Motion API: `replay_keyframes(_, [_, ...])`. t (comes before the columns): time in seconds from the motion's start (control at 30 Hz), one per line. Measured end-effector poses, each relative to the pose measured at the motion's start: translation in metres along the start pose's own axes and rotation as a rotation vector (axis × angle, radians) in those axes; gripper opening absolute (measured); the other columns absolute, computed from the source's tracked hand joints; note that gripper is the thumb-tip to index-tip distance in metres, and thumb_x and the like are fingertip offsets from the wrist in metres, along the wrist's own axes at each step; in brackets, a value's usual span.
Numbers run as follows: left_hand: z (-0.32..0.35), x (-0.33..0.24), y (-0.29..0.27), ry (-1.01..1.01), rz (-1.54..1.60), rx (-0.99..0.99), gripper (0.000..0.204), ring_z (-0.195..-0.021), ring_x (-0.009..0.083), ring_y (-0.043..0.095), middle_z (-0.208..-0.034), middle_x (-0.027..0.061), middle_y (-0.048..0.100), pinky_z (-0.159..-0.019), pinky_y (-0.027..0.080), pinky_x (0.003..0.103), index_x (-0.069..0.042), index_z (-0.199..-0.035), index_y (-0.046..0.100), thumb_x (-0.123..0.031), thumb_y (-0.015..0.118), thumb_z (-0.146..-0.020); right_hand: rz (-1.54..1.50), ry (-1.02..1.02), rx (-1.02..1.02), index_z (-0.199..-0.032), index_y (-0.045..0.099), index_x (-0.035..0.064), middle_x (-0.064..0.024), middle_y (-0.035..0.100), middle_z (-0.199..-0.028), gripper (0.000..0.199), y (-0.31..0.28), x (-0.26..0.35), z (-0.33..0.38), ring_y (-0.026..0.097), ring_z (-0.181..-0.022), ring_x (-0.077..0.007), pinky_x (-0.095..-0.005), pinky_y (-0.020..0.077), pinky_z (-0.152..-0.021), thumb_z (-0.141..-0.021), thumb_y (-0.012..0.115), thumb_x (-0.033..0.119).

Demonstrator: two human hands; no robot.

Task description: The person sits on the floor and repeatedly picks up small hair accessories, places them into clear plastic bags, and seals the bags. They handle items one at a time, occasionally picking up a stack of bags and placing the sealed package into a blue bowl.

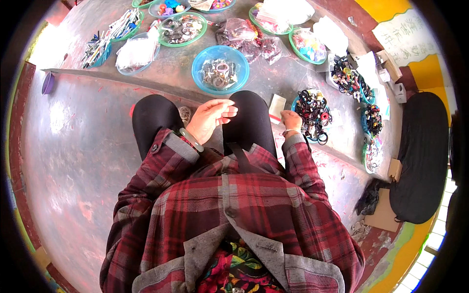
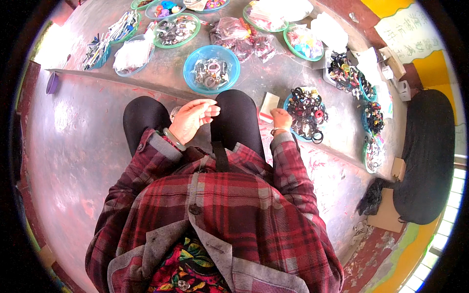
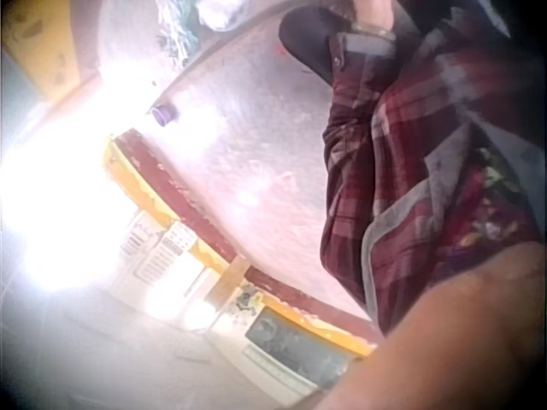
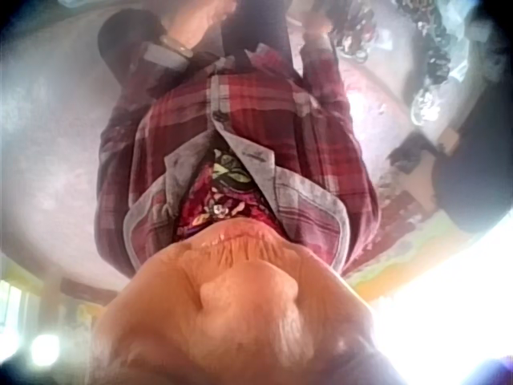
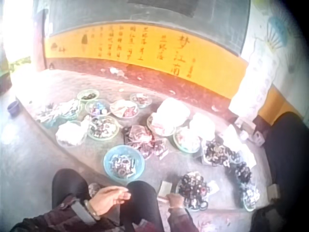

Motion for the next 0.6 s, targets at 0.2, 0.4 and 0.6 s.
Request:
replay_keyframes(0.2, [0.002, 0.0, -0.001, 0.007, -0.016, -0.018, 0.023, -0.089, 0.0134, 0.058, -0.097, 0.0066, 0.062, -0.074, 0.045, 0.025, -0.004, -0.108, 0.055, -0.016, 0.049, -0.089, -0.781, -0.011, 0.076, -0.081, 0.061, 0.0071, -0.0026, 0.063, -0.073, 0.004, 0.005, 0.124, 0.047, 0.059, -0.063, -0.011, -0.022, 0.0411, -0.055, -0.078, 0.062, 0.01])
replay_keyframes(0.4, [0.003, 0.003, -0.001, 0.01, -0.059, -0.01, 0.028, -0.091, 0.0111, 0.055, -0.103, 0.0064, 0.059, -0.073, 0.044, 0.024, -0.004, -0.113, 0.053, -0.019, 0.051, -0.089, -0.963, 0.059, 0.583, -0.084, 0.057, 0.0087, -0.0018, 0.059, -0.074, 0.003, 0.097, 0.195, 0.118, 0.058, -0.068, -0.014, -0.0254, 0.046, -0.059, -0.083, 0.058, 0.011])
replay_keyframes(0.6, [0.003, 0.005, -0.008, -0.015, 0.071, -0.006, 0.031, -0.09, 0.0074, 0.053, -0.103, -0.0014, 0.058, -0.071, 0.04, 0.022, -0.008, -0.116, 0.052, -0.023, 0.053, -0.088, -1.151, 0.216, 0.74, -0.087, 0.054, 0.0085, -0.003, 0.061, -0.084, 0.003, 0.143, 0.184, 0.147, 0.059, -0.075, -0.0157, -0.0297, 0.0475, -0.069, -0.084, 0.055, 0.009])
Point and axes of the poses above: each hand's wrist, its own z-axis away from the middle knuckle, its own y-axis out of the palm, x = y × z, the point moved 10 cm from there along -z, towards the middle knuckle
